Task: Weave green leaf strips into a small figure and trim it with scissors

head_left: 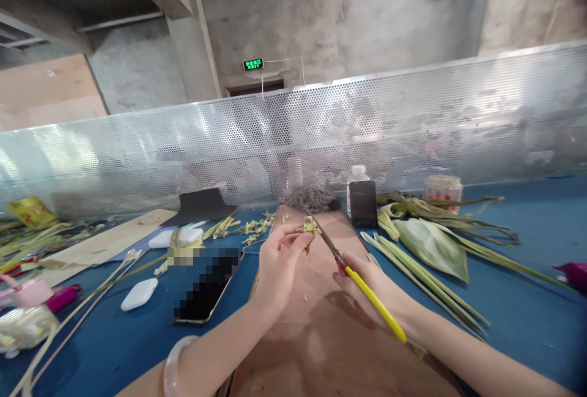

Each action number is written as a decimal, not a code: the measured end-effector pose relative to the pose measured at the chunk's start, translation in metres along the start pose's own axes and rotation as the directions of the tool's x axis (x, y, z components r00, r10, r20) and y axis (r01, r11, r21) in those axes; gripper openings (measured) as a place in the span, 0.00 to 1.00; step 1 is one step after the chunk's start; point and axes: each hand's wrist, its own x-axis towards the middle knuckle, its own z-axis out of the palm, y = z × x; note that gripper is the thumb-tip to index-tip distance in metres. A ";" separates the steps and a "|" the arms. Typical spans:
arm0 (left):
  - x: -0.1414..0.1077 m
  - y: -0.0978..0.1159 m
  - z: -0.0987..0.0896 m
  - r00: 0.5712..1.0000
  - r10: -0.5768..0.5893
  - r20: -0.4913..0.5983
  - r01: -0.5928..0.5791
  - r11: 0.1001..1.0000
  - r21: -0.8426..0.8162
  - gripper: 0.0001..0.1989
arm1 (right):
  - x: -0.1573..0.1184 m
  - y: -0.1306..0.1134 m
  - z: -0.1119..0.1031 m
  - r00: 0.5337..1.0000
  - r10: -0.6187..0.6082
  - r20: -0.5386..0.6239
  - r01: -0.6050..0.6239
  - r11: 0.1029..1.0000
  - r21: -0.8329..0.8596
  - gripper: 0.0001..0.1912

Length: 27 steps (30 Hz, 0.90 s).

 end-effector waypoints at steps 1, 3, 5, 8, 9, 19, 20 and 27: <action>0.000 0.000 0.000 1.000 0.001 -0.003 -0.001 1.000 -0.003 0.11 | 0.000 0.000 0.000 1.000 -0.006 0.006 0.006 1.000 -0.011 0.11; -0.001 0.000 0.000 1.000 -0.002 0.000 0.002 1.000 -0.016 0.11 | 0.000 0.001 0.000 1.000 -0.016 0.006 0.016 1.000 -0.024 0.11; -0.001 0.000 0.000 1.000 -0.010 0.008 0.010 0.999 -0.030 0.11 | 0.000 0.001 0.000 1.000 -0.020 -0.001 0.020 0.999 -0.030 0.11; -0.001 -0.001 0.001 1.000 -0.015 0.010 0.016 0.999 -0.035 0.11 | 0.000 0.001 0.000 1.000 -0.017 -0.010 0.017 0.999 -0.037 0.11; -0.001 -0.001 0.001 1.000 -0.015 0.006 0.015 0.999 -0.033 0.11 | -0.001 0.001 0.000 1.000 -0.019 -0.012 0.018 0.999 -0.037 0.11; -0.001 0.003 0.002 1.000 -0.022 -0.006 0.021 1.000 -0.014 0.11 | 0.000 -0.001 0.000 0.999 -0.031 -0.031 0.031 0.999 -0.015 0.12; -0.002 0.003 0.002 1.000 -0.017 -0.005 0.017 1.000 -0.014 0.11 | 0.000 0.000 0.000 0.999 -0.029 -0.034 0.029 0.999 -0.017 0.12; -0.003 0.003 0.003 1.000 -0.023 0.009 0.023 1.000 -0.019 0.10 | 0.000 -0.001 -0.001 1.000 -0.027 -0.016 0.026 0.999 -0.036 0.13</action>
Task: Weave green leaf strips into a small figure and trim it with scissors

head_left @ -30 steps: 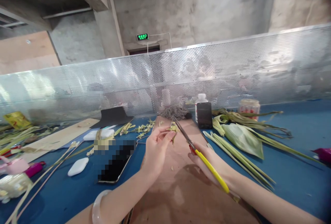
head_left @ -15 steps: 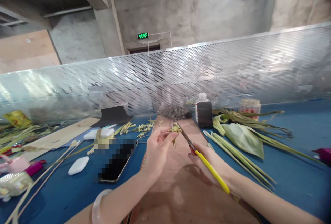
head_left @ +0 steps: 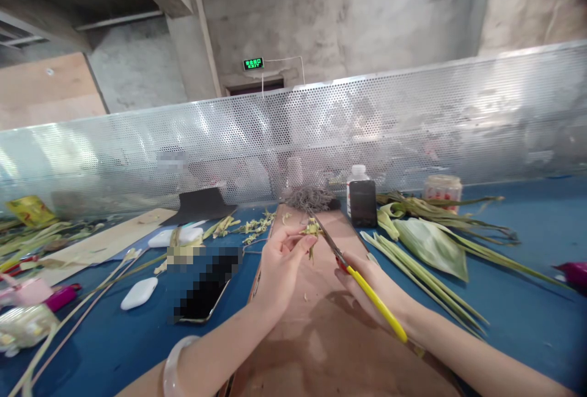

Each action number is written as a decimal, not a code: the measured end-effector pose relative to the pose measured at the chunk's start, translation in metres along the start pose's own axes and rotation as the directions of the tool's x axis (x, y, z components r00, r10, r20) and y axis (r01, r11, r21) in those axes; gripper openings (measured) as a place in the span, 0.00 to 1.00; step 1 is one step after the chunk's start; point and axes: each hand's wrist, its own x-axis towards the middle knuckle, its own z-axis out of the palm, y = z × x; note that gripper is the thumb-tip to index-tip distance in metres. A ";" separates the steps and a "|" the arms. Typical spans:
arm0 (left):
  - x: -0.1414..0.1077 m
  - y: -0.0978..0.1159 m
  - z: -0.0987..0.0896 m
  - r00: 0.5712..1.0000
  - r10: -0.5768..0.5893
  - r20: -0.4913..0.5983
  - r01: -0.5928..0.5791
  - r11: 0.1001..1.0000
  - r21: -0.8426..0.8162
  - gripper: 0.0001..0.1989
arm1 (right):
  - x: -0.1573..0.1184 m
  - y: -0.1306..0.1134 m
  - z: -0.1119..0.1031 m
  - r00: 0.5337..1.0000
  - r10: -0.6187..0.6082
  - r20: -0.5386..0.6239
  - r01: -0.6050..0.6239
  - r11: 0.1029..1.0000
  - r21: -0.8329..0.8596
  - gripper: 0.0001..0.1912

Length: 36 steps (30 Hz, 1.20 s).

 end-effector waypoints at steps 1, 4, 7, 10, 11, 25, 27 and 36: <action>0.000 0.000 0.000 1.000 -0.002 -0.001 0.002 1.000 0.005 0.09 | 0.000 -0.001 0.000 1.000 0.002 0.001 -0.002 1.000 0.000 0.13; 0.000 0.001 0.000 1.000 -0.007 -0.007 0.007 1.000 0.016 0.09 | 0.000 -0.002 -0.001 1.000 0.011 0.005 -0.011 1.000 0.001 0.13; 0.001 0.000 0.000 1.000 -0.004 -0.005 0.004 1.000 0.013 0.09 | 0.000 -0.003 -0.001 1.000 0.019 -0.005 -0.019 1.000 -0.010 0.13; 0.002 -0.002 -0.001 1.000 0.000 -0.007 0.000 1.000 0.021 0.09 | 0.000 -0.003 -0.001 1.000 0.013 -0.007 -0.013 1.000 -0.015 0.13; 0.002 -0.002 -0.001 1.000 0.002 -0.007 -0.002 1.000 0.027 0.09 | 0.000 -0.002 0.000 1.000 0.010 -0.009 -0.010 1.000 -0.016 0.13; 0.004 -0.005 -0.004 1.000 0.009 -0.028 -0.009 1.000 0.029 0.11 | 0.000 -0.003 0.000 0.997 -0.010 -0.078 0.005 0.998 -0.069 0.14; 0.006 -0.006 -0.004 0.999 0.016 -0.038 -0.015 0.999 0.032 0.12 | 0.004 0.000 -0.001 0.994 0.019 -0.106 -0.030 0.994 -0.101 0.15; 0.017 -0.013 -0.010 1.000 0.004 -0.018 -0.004 1.000 -0.016 0.14 | 0.024 0.040 -0.027 0.917 0.287 -0.278 -0.374 0.861 -0.344 0.16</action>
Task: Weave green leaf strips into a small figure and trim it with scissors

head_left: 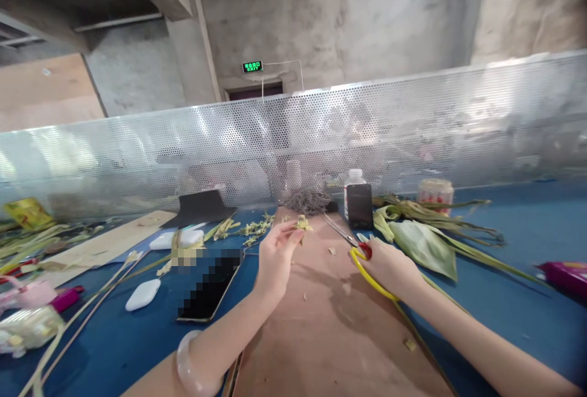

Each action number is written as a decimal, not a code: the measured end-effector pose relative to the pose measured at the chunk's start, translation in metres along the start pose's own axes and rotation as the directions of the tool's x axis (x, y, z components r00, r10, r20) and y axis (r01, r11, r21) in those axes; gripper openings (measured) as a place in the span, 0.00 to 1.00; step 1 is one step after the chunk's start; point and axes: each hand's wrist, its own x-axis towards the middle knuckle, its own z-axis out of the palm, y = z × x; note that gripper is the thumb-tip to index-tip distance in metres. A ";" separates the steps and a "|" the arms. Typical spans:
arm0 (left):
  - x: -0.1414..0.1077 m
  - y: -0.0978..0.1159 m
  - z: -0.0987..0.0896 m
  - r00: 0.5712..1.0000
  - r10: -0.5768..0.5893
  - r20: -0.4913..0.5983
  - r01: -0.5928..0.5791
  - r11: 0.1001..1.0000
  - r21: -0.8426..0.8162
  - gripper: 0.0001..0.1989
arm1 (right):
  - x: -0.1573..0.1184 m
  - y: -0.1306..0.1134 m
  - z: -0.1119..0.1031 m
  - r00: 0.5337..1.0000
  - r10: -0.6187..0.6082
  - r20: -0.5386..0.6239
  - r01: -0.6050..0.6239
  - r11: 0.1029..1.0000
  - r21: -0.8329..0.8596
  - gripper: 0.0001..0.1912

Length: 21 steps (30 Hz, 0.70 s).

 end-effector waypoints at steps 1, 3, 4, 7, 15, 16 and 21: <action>0.000 -0.001 0.000 1.000 0.005 0.004 -0.005 1.000 -0.005 0.14 | 0.000 0.000 -0.001 1.000 0.000 -0.005 0.000 1.000 0.005 0.15; 0.000 -0.001 0.000 1.000 0.014 0.015 -0.014 1.000 -0.011 0.14 | -0.004 -0.003 -0.002 1.000 -0.026 -0.005 0.027 0.999 0.033 0.15; 0.000 -0.001 -0.001 1.000 0.020 0.021 -0.020 1.000 -0.013 0.14 | -0.007 -0.007 -0.002 0.999 -0.052 0.005 0.052 0.996 0.070 0.15; -0.001 0.000 -0.001 0.998 0.049 0.041 -0.048 0.999 -0.013 0.13 | -0.018 -0.020 0.000 0.984 -0.147 0.100 0.104 0.930 0.352 0.17; -0.001 -0.001 -0.002 0.990 0.094 0.106 -0.094 0.996 -0.002 0.12 | -0.026 -0.021 0.001 0.917 -0.392 0.070 0.341 0.865 0.369 0.13; -0.001 -0.002 -0.002 0.989 0.096 0.108 -0.096 0.995 0.000 0.12 | -0.025 -0.020 0.002 0.921 -0.386 0.058 0.345 0.875 0.338 0.13; -0.002 -0.002 -0.002 0.986 0.100 0.136 -0.101 0.995 0.000 0.11 | -0.026 -0.019 0.003 0.915 -0.404 0.010 0.390 0.890 0.238 0.13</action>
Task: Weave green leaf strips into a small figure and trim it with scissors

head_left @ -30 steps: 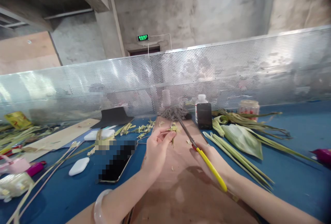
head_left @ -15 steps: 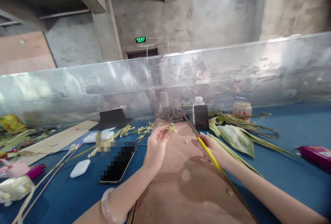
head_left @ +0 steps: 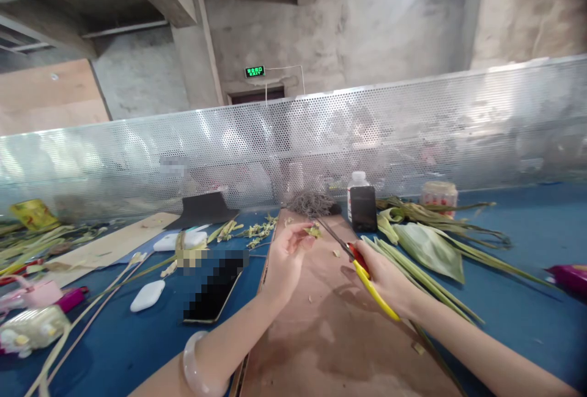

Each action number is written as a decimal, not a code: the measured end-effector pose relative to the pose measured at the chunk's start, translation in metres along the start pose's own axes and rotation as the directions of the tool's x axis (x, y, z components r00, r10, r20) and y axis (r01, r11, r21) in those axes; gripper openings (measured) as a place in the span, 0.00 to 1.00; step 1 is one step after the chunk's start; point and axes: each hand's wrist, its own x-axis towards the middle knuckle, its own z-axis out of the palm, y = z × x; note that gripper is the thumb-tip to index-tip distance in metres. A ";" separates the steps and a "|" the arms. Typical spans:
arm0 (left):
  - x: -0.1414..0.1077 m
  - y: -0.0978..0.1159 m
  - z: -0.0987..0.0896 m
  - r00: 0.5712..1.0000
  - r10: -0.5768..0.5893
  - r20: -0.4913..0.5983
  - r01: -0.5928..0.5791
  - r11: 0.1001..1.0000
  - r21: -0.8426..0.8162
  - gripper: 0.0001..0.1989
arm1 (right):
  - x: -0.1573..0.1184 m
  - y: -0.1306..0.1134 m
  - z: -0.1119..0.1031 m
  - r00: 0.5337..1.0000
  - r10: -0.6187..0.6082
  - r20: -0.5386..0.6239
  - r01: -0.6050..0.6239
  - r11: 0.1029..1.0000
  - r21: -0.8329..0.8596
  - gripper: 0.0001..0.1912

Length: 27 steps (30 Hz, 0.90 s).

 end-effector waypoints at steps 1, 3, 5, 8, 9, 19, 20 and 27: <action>0.000 0.000 0.000 1.000 0.004 0.005 -0.004 1.000 0.000 0.10 | -0.001 -0.001 -0.001 1.000 -0.012 0.002 0.012 1.000 -0.011 0.13; -0.001 0.002 0.001 1.000 0.012 0.012 -0.012 1.000 0.003 0.10 | -0.002 -0.004 -0.002 1.000 -0.026 0.002 0.026 0.999 -0.027 0.12; -0.001 0.003 0.001 1.000 0.018 0.021 -0.018 1.000 0.005 0.09 | -0.003 -0.007 -0.003 1.000 -0.021 -0.004 0.021 0.999 -0.042 0.12; -0.001 0.002 0.001 0.999 0.030 0.032 -0.030 0.999 0.011 0.09 | -0.004 -0.007 -0.003 1.000 0.002 -0.016 -0.003 0.998 -0.058 0.13; -0.001 0.002 0.001 0.999 0.034 0.032 -0.034 0.999 0.016 0.09 | -0.004 -0.006 -0.003 1.000 0.007 -0.018 -0.009 0.998 -0.063 0.12; -0.002 0.001 0.003 0.999 0.024 0.022 -0.025 1.000 0.013 0.08 | -0.003 -0.002 0.002 0.999 0.014 -0.036 -0.017 0.996 -0.087 0.11; -0.002 0.001 0.003 1.000 0.021 0.018 -0.021 1.000 0.011 0.08 | -0.003 -0.002 0.002 0.999 0.014 -0.038 -0.018 0.996 -0.087 0.12; -0.005 0.006 0.006 0.999 -0.034 -0.004 0.034 0.999 0.002 0.10 | -0.004 -0.003 0.002 0.998 0.002 -0.069 -0.007 0.997 -0.077 0.12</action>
